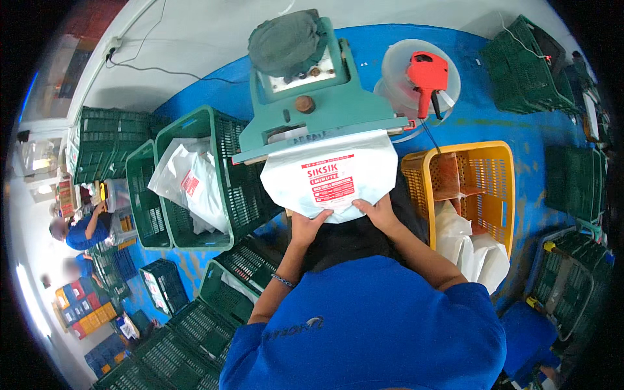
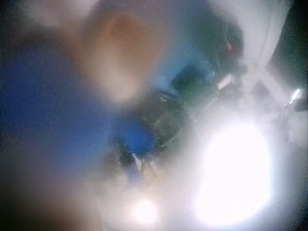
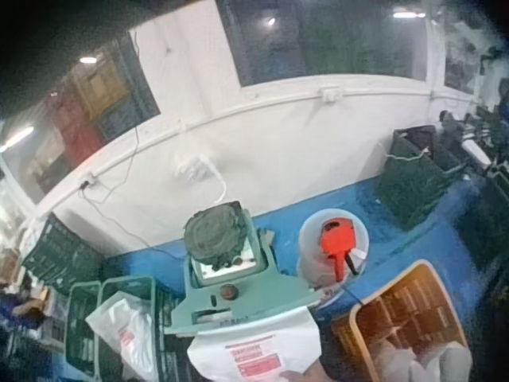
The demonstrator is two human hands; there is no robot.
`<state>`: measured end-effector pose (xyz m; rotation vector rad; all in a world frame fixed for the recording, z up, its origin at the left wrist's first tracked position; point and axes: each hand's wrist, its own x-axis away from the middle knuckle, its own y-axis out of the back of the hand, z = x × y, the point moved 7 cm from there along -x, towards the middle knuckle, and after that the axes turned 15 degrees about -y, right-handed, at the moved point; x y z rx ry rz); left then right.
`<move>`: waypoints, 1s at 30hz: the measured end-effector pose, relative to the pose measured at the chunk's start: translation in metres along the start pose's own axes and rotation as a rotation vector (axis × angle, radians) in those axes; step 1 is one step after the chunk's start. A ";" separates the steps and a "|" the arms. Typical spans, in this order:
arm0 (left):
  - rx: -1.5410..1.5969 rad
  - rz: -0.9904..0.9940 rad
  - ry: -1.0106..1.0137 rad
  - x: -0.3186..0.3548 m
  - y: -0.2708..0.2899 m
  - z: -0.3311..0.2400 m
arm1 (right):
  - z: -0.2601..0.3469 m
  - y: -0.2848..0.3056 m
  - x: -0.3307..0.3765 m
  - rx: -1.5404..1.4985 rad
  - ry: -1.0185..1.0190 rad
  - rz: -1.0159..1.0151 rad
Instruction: The person repeatedly picks white plastic bags from a yellow basket, places each bag on a heat-sealing machine, and uses a red handheld heat gun to seal the top edge. Sealed bags are placed into a green basket. The person occasionally moves the yellow basket and continues the cycle.
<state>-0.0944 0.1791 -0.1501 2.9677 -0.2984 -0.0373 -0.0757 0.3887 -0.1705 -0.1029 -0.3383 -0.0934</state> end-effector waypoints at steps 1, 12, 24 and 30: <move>-0.080 0.008 0.044 0.001 0.001 0.003 | -0.001 0.000 -0.001 0.006 0.000 -0.011; -0.077 0.028 0.023 0.003 0.003 0.004 | 0.003 -0.003 0.002 0.160 -0.027 0.087; -0.093 -0.095 -0.241 0.005 0.006 -0.001 | 0.028 0.047 0.033 0.285 0.251 -0.211; -0.086 -0.102 -0.265 0.005 0.005 -0.008 | 0.044 0.094 0.041 0.210 0.185 -0.594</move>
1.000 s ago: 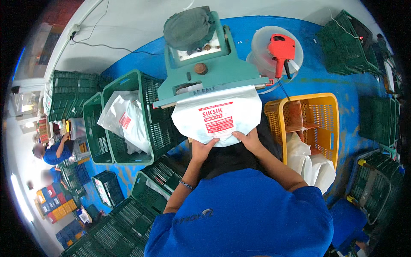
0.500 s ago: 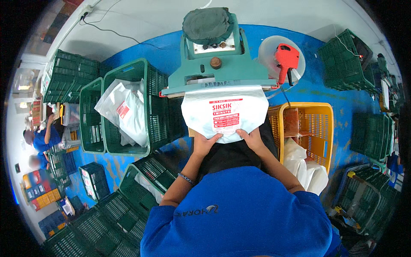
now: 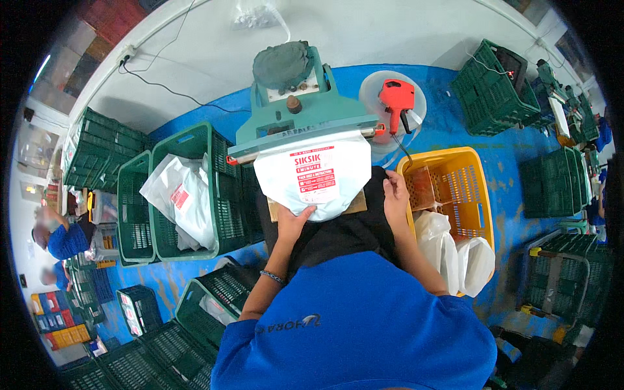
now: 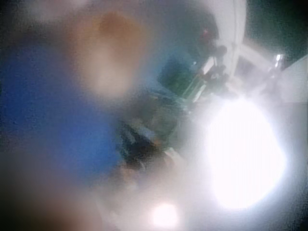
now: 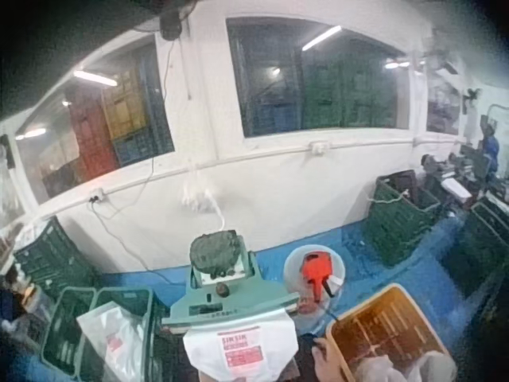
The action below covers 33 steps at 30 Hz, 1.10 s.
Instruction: The person repeatedly picks white plastic bags from a yellow basket, places each bag on a heat-sealing machine, and uses a red handheld heat gun to seal the top edge. Sealed bags are placed into a green basket. The person occasionally moves the yellow basket and continues the cycle.
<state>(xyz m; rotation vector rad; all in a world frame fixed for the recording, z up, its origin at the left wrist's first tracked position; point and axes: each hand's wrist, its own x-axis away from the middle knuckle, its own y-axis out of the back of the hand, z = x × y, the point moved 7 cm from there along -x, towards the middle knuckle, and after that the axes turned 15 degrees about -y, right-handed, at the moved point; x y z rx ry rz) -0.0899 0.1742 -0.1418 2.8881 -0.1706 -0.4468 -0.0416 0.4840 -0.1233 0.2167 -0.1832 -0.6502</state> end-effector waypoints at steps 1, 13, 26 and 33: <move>-0.008 0.003 -0.033 -0.001 0.000 -0.006 | 0.007 -0.002 -0.006 0.020 0.041 0.019; -0.264 -0.062 -0.086 0.006 0.007 -0.030 | 0.051 -0.083 -0.121 0.341 0.091 0.301; 0.296 -0.337 0.093 -0.005 0.047 -0.003 | 0.028 -0.062 -0.044 -0.592 -0.580 0.378; 0.018 -0.182 0.077 -0.109 0.097 0.026 | 0.055 -0.078 -0.021 -0.585 -0.454 0.542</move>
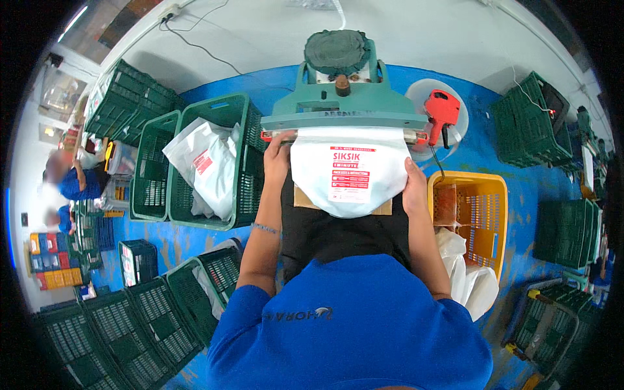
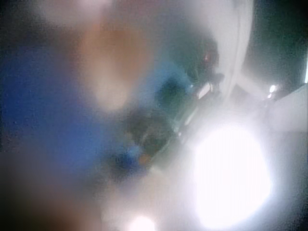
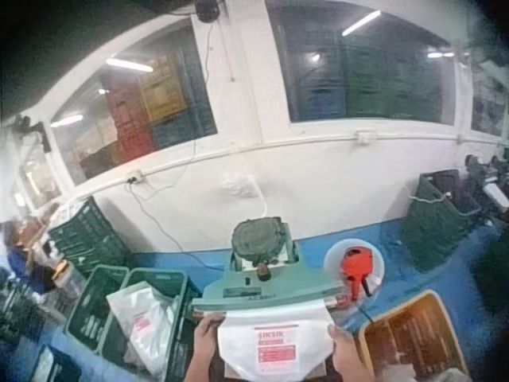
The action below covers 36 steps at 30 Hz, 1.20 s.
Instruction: The person repeatedly picks white plastic bags from a yellow basket, places each bag on a heat-sealing machine, and uses a red handheld heat gun to seal the top edge. Sealed bags are placed into a green basket. The person occasionally moves the yellow basket and continues the cycle.
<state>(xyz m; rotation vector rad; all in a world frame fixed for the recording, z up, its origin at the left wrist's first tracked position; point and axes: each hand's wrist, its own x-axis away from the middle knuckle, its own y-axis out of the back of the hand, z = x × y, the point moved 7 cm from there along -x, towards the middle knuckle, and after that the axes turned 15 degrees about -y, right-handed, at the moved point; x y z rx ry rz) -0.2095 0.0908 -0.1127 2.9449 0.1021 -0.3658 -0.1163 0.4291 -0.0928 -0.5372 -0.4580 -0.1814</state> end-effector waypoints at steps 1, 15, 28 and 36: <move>-0.026 0.015 -0.012 -0.009 -0.001 0.006 | 0.000 0.000 0.000 -0.025 -0.006 0.001; 0.616 -0.143 0.327 0.010 -0.013 -0.006 | -0.001 0.001 -0.004 0.113 -0.094 -0.048; -0.311 0.020 -0.012 0.092 0.008 -0.097 | 0.008 0.001 0.051 0.115 0.137 -0.016; -0.881 -0.260 -0.409 0.008 0.121 -0.185 | -0.007 0.097 0.136 0.650 0.392 -0.585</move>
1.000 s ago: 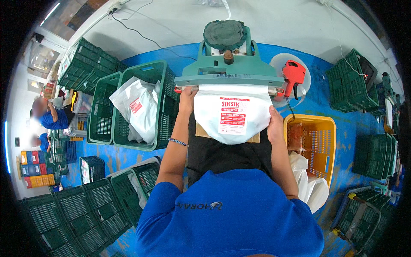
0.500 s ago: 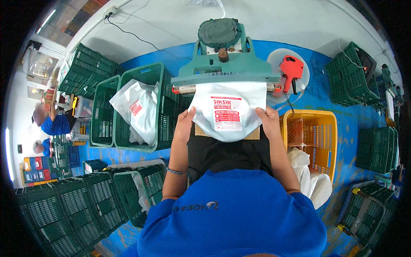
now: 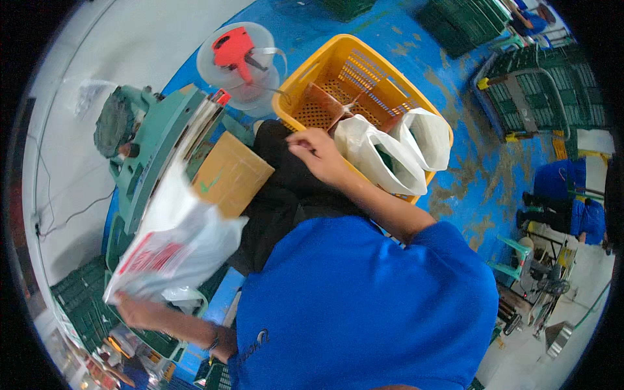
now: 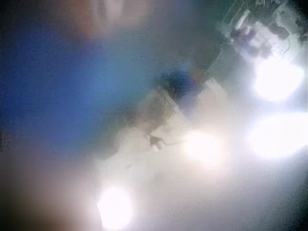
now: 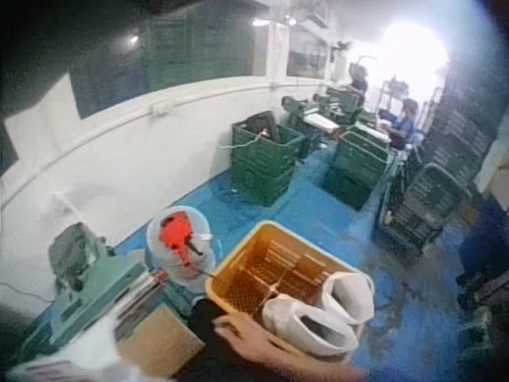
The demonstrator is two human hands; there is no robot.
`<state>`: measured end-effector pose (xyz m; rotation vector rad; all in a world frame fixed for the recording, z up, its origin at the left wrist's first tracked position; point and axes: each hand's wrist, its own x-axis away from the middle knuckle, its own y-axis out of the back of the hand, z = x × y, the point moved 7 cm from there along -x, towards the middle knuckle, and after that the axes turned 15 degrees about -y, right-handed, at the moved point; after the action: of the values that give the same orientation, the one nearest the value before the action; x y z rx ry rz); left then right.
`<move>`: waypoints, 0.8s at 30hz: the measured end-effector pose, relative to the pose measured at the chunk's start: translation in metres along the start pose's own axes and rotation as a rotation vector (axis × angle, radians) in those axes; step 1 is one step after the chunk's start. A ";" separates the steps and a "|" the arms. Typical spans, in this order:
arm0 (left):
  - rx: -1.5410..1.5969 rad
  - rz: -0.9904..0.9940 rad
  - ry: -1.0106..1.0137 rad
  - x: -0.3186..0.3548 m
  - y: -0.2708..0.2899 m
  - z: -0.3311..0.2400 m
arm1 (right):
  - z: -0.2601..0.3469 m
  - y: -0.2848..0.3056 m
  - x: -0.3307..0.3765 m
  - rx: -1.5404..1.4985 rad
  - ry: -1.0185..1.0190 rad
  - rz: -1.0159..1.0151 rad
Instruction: The person repeatedly picks white plastic bags from a yellow basket, places each bag on a heat-sealing machine, and uses a red handheld heat gun to seal the top edge. Sealed bags are placed into a green basket. The person occasionally moves the yellow basket and continues the cycle.
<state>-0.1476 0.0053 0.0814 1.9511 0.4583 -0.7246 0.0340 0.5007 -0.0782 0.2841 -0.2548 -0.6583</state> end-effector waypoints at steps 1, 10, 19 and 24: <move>-0.287 0.054 -0.065 -0.024 0.014 0.021 | 0.002 0.026 0.011 0.175 0.209 -0.251; -0.568 -0.412 -0.057 -0.111 0.122 0.074 | -0.104 0.135 0.062 0.801 -0.282 -0.473; 0.440 0.576 -0.103 0.014 -0.135 -0.142 | -0.170 0.164 0.076 0.151 -0.526 -0.737; 0.676 0.795 -0.126 0.043 -0.149 -0.185 | -0.098 0.213 0.121 0.236 -0.407 -0.739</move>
<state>-0.1489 0.2390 0.0199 2.4153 -0.7127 -0.4880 0.2778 0.6025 -0.0802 0.4770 -0.6333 -1.4249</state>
